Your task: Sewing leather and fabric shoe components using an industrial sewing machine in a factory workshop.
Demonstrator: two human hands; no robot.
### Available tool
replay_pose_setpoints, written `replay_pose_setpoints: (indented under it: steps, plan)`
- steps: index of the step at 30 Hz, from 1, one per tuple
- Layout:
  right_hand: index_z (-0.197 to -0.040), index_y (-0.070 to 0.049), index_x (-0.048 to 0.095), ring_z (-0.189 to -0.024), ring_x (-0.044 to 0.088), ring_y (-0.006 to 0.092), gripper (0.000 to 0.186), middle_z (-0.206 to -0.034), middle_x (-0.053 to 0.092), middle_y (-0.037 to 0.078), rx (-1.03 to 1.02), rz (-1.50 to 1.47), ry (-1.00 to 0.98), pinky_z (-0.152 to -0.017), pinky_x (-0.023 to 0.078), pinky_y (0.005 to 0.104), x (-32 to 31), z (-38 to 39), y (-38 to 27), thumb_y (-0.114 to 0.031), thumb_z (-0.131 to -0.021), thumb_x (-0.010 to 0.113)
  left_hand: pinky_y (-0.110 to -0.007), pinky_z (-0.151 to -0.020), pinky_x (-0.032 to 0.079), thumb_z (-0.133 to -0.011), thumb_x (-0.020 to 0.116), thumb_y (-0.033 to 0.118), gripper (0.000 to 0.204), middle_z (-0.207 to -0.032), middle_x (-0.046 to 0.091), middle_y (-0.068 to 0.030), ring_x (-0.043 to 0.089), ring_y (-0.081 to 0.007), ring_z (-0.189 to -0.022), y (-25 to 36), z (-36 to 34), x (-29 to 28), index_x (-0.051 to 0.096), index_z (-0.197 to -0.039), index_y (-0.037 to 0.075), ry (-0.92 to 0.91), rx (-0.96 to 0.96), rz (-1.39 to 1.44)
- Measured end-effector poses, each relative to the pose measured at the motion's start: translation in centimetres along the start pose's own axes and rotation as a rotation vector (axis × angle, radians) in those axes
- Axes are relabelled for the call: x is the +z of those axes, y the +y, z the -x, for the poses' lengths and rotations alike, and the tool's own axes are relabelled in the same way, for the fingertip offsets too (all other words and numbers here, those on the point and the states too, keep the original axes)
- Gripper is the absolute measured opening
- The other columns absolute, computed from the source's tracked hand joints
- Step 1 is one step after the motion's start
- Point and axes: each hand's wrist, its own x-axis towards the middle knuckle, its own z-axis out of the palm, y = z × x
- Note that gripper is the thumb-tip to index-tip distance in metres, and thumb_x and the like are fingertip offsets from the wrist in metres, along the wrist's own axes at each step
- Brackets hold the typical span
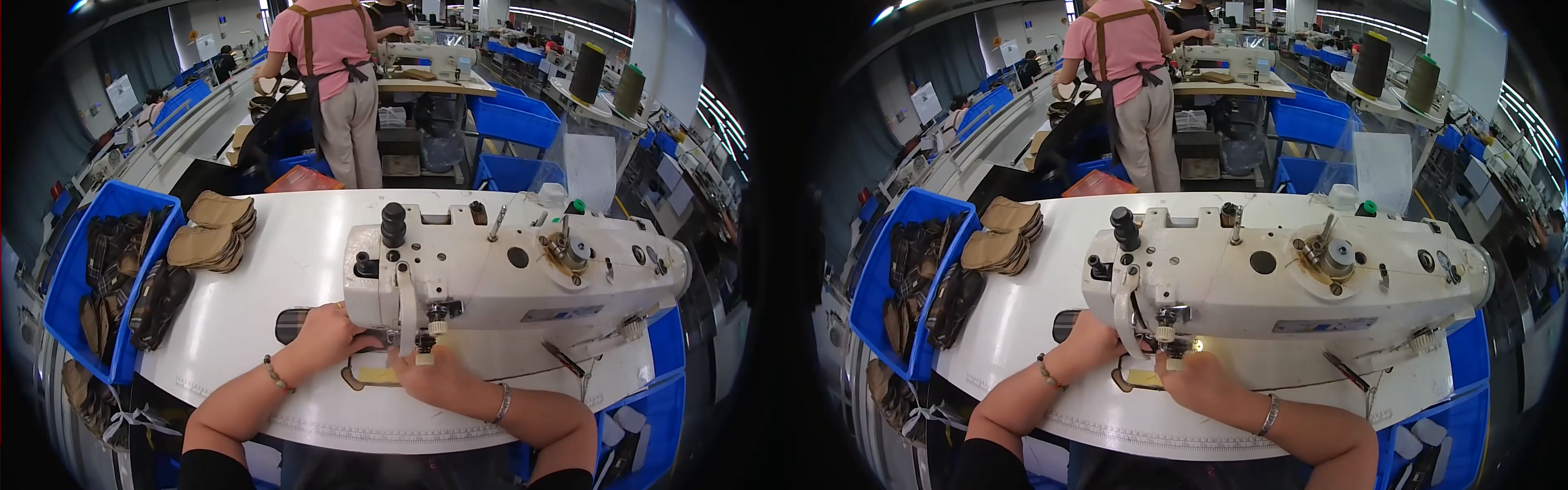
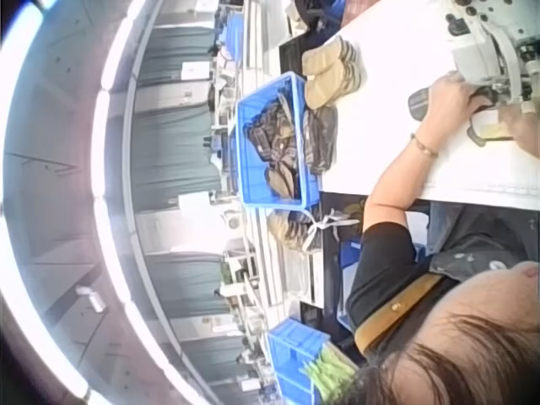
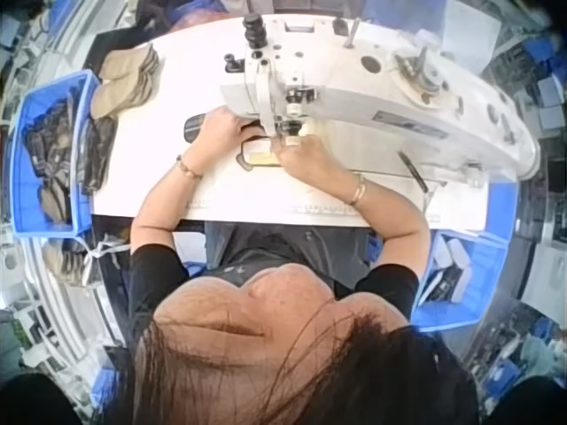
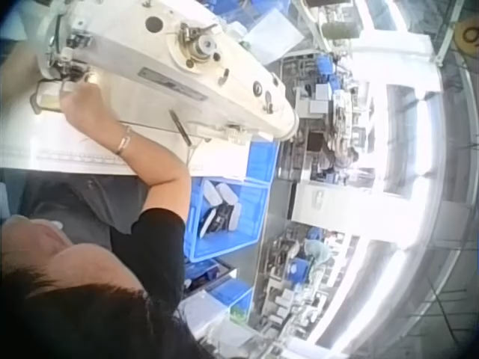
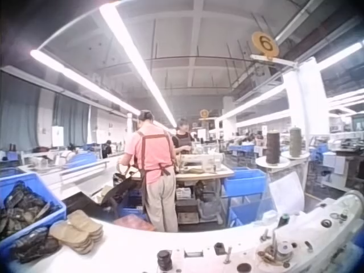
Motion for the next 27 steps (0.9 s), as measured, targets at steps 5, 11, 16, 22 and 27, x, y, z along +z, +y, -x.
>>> replay_pose_setpoints:
  steps: [5, 11, 16, 22, 27]
  plan:
    - [-0.108, 0.007, 0.063, -0.053, 0.061, 0.0277, 0.032, -0.056, 0.055, 0.011, 0.014, -0.248, 0.142, -0.049, 0.048, 0.0400, -2.2, 0.4, 0.2, -0.008, -0.080, 0.057, -0.040, -0.065, 0.055, -0.074, 0.079, 0.031, 0.030, -0.086, 0.069, -0.0085, 0.067, -0.0294, -0.075, 1.0, -0.9, -0.1, 0.073, -0.097, 0.013, 0.105, 0.041, 0.035]
    - [-0.076, 0.002, 0.061, -0.059, 0.063, 0.0286, 0.013, -0.060, 0.056, 0.014, -0.011, -0.282, 0.304, -0.051, 0.049, 0.0395, 0.0, -0.8, 0.1, -0.011, -0.072, 0.063, -0.042, -0.070, 0.053, -0.064, 0.083, 0.013, 0.024, -0.085, 0.071, -0.0126, 0.067, -0.0335, -0.079, -0.6, 0.2, 1.0, 0.074, -0.084, 0.004, 0.096, -0.055, -0.009]
    - [-0.061, -0.002, 0.062, -0.055, 0.063, 0.0277, 0.008, -0.061, 0.061, 0.014, 0.012, -0.236, 0.400, -0.047, 0.049, 0.0409, 0.5, -1.1, -0.1, -0.008, -0.066, 0.063, -0.042, -0.069, 0.052, -0.065, 0.082, 0.009, 0.025, -0.083, 0.071, -0.0139, 0.066, -0.0353, -0.075, -0.6, 0.3, 1.0, 0.075, -0.089, 0.003, 0.063, -0.026, -0.050]
    - [-0.059, 0.000, 0.059, -0.053, 0.062, 0.0296, 0.011, -0.059, 0.059, 0.016, 0.019, -0.228, 0.369, -0.046, 0.049, 0.0398, 0.6, -0.9, -0.3, -0.008, -0.062, 0.065, -0.043, -0.077, 0.051, -0.068, 0.082, 0.012, 0.027, -0.093, 0.070, -0.0157, 0.066, -0.0354, -0.086, -0.9, 0.5, 1.5, 0.074, -0.091, 0.002, 0.031, -0.067, -0.053]
    - [-0.060, 0.000, 0.060, -0.053, 0.063, 0.0293, 0.010, -0.059, 0.060, 0.016, 0.015, -0.232, 0.401, -0.047, 0.049, 0.0391, 0.9, -1.1, -0.3, -0.008, -0.063, 0.065, -0.043, -0.082, 0.051, -0.066, 0.083, 0.011, 0.028, -0.098, 0.070, -0.0169, 0.065, -0.0359, -0.092, -0.7, 0.5, 1.3, 0.074, -0.091, 0.000, -0.007, -0.117, -0.042]
